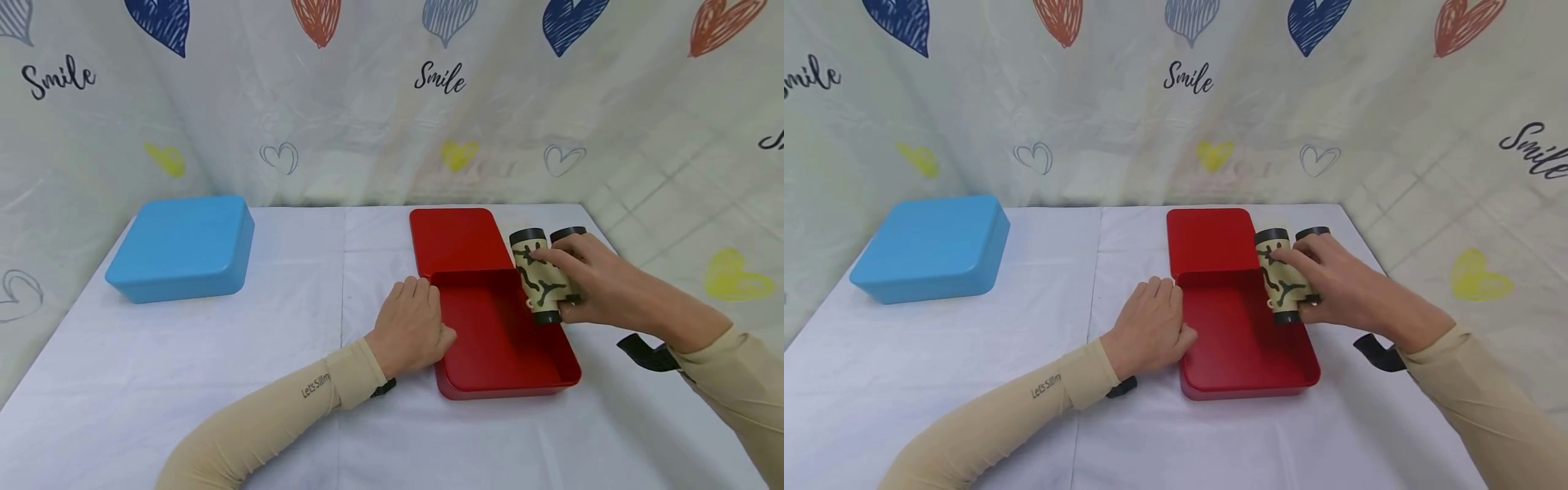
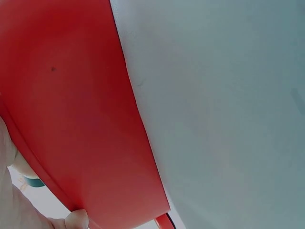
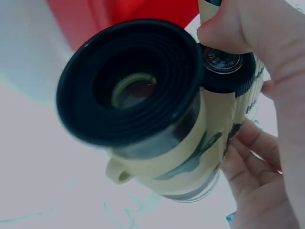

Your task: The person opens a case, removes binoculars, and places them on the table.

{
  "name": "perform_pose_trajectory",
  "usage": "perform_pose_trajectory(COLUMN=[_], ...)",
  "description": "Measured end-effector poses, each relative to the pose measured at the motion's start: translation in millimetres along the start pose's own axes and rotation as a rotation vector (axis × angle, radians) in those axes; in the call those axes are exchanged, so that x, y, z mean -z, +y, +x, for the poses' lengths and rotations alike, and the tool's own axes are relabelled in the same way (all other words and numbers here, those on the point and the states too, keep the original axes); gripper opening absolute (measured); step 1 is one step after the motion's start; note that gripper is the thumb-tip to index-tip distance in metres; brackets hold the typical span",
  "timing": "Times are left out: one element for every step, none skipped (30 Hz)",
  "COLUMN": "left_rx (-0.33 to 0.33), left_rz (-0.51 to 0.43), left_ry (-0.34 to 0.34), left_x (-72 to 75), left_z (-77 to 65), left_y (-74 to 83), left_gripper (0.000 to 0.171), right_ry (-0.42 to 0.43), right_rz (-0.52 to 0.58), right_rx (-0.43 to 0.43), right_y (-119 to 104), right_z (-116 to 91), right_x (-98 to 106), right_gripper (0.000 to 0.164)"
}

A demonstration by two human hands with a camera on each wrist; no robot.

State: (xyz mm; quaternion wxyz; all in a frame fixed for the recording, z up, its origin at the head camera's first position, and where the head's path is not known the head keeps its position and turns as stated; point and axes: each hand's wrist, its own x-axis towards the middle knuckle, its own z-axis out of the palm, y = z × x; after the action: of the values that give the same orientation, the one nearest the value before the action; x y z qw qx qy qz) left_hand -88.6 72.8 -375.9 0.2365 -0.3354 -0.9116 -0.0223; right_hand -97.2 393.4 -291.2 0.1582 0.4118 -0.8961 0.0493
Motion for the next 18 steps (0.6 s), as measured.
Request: perform_pose_trajectory(left_rx=[0.000, 0.000, 0.000, 0.000, 0.000, 0.001, 0.001, 0.000, -0.002, -0.004, -0.005, -0.008, -0.010, -0.011, -0.011, -0.011, -0.011, -0.011], left_rz=[0.001, 0.001, 0.000, 0.000, 0.001, 0.007, 0.010, 0.014, 0.019, 0.023, 0.027, 0.029, 0.030, 0.033, 0.035, 0.034, 0.034, 0.033], left_ry=[0.001, -0.003, -0.009, -0.015, -0.020, -0.023, -0.026, -0.027, -0.026, -0.023, -0.019, -0.013, -0.009, -0.004, -0.001, 0.002, 0.004, 0.007], left_x=[0.4, 0.9, 1.3, 1.6, 1.8, 2.2, 2.4, 2.6, 2.8, 2.9, 3.1, 3.2, 3.3, 3.4, 3.6, 3.8, 4.3, 4.3], left_z=[-0.3, -0.6, -0.9, -1.1, -1.2, -1.2, -1.4, -1.5, -1.6, -1.7, -1.8, -2.1, -2.4, -2.6, -3.0, -3.2, -3.6, -3.8], left_y=[-0.4, -0.7, -1.0, -1.2, -1.4, -1.5, -1.6, -1.7, -1.8, -1.8, -2.0, -2.1, -2.2, -2.4, -2.5, -2.7, -2.8, -2.9], left_gripper=[0.026, 0.025, 0.025, 0.025, 0.025, 0.025, 0.025, 0.024, 0.024, 0.024, 0.025, 0.025, 0.025, 0.025, 0.025, 0.026, 0.026, 0.026], right_ry=[-0.002, -0.003, -0.004, -0.004, -0.005, -0.005, -0.007, -0.009, -0.012, -0.019, -0.025, -0.031, -0.034, -0.035, -0.034, -0.031, -0.025, -0.019], right_rz=[0.000, 0.000, -0.001, -0.005, -0.005, -0.008, -0.012, -0.015, -0.018, -0.019, -0.020, -0.022, -0.025, -0.030, -0.032, -0.039, -0.045, -0.051], right_rx=[-0.003, -0.005, -0.005, -0.006, -0.008, -0.009, -0.013, -0.017, -0.023, -0.031, -0.040, -0.049, -0.055, -0.059, -0.063, -0.065, -0.064, -0.066], right_y=[1, 2, 3, 5, 6, 7, 8, 9, 9, 10, 11, 12, 13, 15, 16, 18, 20, 21], right_z=[-1, -1, -1, -2, -2, -3, -4, -4, -5, -5, -6, -7, -7, -8, -9, -9, -10, -10], right_x=[0, 0, 0, 0, -1, -1, -1, -1, -1, -1, -1, -1, 0, 0, 1, 1, 2, 2], right_gripper=[0.088, 0.089, 0.090, 0.091, 0.092, 0.092, 0.092, 0.092, 0.092, 0.092, 0.092, 0.092, 0.092, 0.092, 0.093, 0.093, 0.092, 0.091])
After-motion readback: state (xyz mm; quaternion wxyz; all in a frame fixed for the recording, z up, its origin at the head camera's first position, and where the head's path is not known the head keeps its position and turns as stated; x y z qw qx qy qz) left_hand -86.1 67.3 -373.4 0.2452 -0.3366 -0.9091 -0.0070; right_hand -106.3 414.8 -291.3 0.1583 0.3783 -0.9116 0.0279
